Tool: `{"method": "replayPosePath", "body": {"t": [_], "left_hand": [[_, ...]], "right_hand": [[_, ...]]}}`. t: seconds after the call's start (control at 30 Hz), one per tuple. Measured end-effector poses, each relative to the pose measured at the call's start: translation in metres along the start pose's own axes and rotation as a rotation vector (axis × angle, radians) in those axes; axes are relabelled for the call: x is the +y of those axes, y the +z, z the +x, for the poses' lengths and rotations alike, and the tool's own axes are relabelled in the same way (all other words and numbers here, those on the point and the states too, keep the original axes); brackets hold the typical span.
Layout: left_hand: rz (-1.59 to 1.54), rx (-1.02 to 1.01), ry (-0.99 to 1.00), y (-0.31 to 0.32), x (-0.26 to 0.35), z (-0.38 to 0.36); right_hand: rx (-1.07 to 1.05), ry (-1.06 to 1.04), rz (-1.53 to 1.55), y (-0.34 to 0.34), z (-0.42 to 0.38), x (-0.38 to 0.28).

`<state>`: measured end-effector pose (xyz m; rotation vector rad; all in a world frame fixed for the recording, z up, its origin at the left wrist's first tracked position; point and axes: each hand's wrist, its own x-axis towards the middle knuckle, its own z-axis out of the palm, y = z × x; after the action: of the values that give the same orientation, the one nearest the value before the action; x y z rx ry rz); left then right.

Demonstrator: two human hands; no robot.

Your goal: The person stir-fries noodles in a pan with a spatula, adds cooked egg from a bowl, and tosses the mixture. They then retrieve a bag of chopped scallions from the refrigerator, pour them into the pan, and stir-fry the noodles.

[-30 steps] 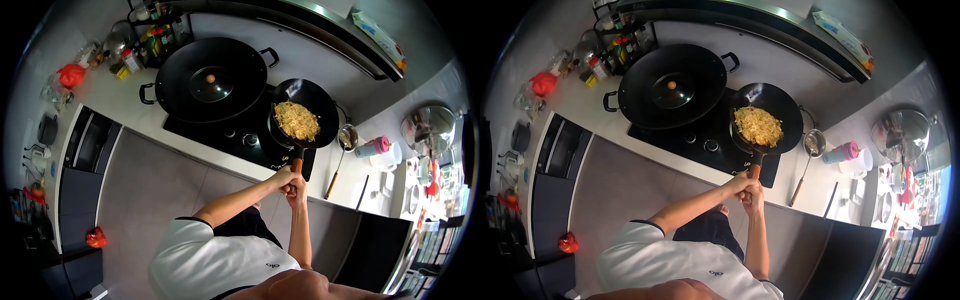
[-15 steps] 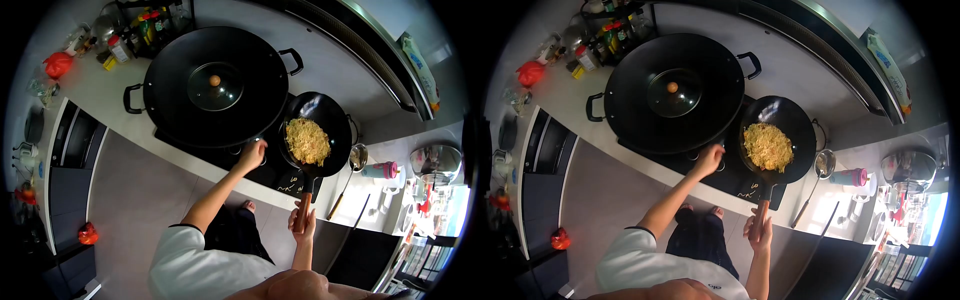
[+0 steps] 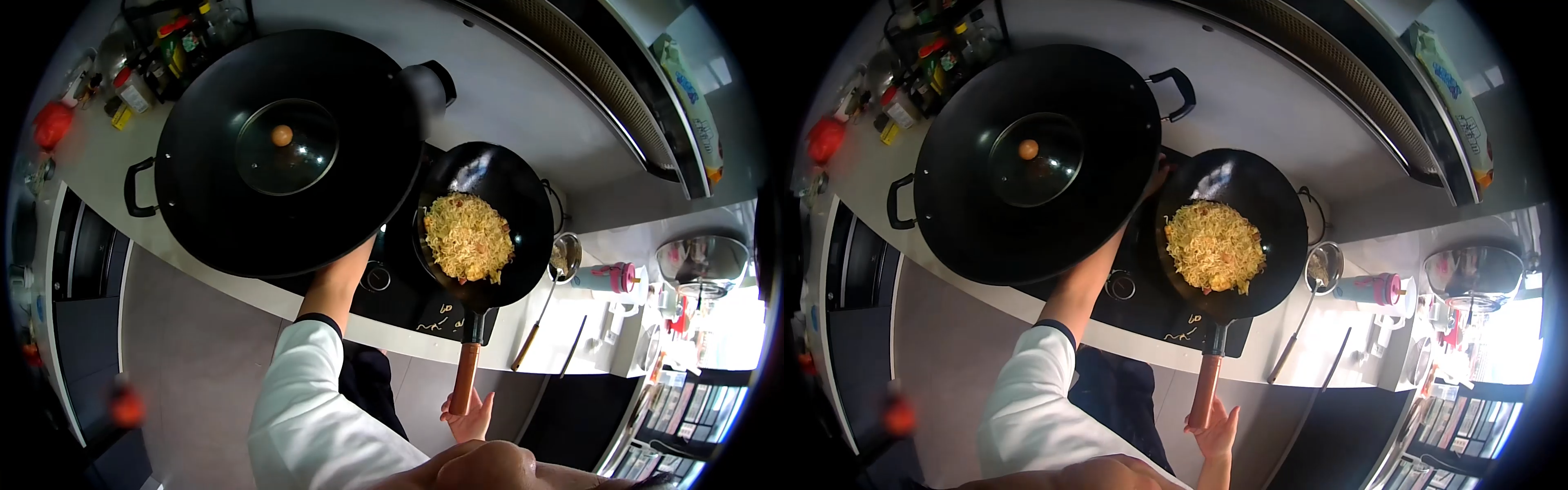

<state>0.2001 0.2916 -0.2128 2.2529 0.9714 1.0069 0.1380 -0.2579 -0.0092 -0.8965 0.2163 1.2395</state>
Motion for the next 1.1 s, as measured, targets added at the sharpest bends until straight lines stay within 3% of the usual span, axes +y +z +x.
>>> {"method": "replayPosePath", "body": {"t": [0.27,0.33,0.37,0.4,0.47,0.5,0.53,0.6,0.67,0.7,0.8,0.83,0.87,0.9,1.07,1.1], "left_hand": [[-0.290,0.088,0.040,-0.001,0.009,0.007],[-0.014,0.347,0.075,0.004,0.001,-0.021],[-0.221,0.093,-0.089,-0.029,0.016,-0.040],[-0.118,0.093,-0.094,-0.057,0.041,-0.063],[0.088,0.092,-0.104,-0.110,0.088,-0.112],[0.123,0.087,-0.189,-0.130,0.111,-0.139],[0.070,-0.057,-0.478,-0.143,0.122,-0.172],[-0.088,-0.077,-0.709,-0.173,0.172,-0.216],[-0.321,0.005,-0.628,-0.182,0.196,-0.256],[-0.311,-0.002,-0.641,-0.188,0.218,-0.254],[-0.211,0.016,-0.653,-0.197,0.252,-0.237],[-0.245,0.129,-0.658,-0.193,0.252,-0.236],[-0.154,0.171,-0.557,-0.189,0.245,-0.239],[-0.132,0.157,-0.618,-0.191,0.245,-0.240],[0.002,0.244,-0.528,-0.198,0.201,-0.261],[-0.056,0.270,-0.600,-0.204,0.192,-0.264]], "right_hand": [[0.126,-0.170,-0.254,-0.042,-0.009,-0.037],[0.313,-0.297,-0.584,-0.052,-0.011,-0.065],[0.441,-0.359,-0.766,-0.055,-0.006,-0.080],[0.568,-0.411,-0.946,-0.059,0.002,-0.096],[0.768,-0.610,-1.681,-0.100,0.032,-0.126],[0.787,-0.715,-1.723,-0.112,0.051,-0.133],[0.799,-0.827,-1.764,-0.121,0.071,-0.138],[0.774,-0.651,-1.828,-0.135,0.099,-0.144],[0.709,-0.595,-1.818,-0.145,0.118,-0.141],[0.787,-0.661,-1.860,-0.152,0.127,-0.139],[0.766,-0.697,-1.676,-0.175,0.141,-0.138],[0.720,-0.863,-1.729,-0.185,0.144,-0.137],[0.799,-0.726,-1.696,-0.175,0.141,-0.138],[0.760,-0.751,-1.668,-0.175,0.138,-0.139],[0.704,-0.817,-1.635,-0.191,0.117,-0.149],[0.722,-0.775,-1.596,-0.189,0.111,-0.153]]}}
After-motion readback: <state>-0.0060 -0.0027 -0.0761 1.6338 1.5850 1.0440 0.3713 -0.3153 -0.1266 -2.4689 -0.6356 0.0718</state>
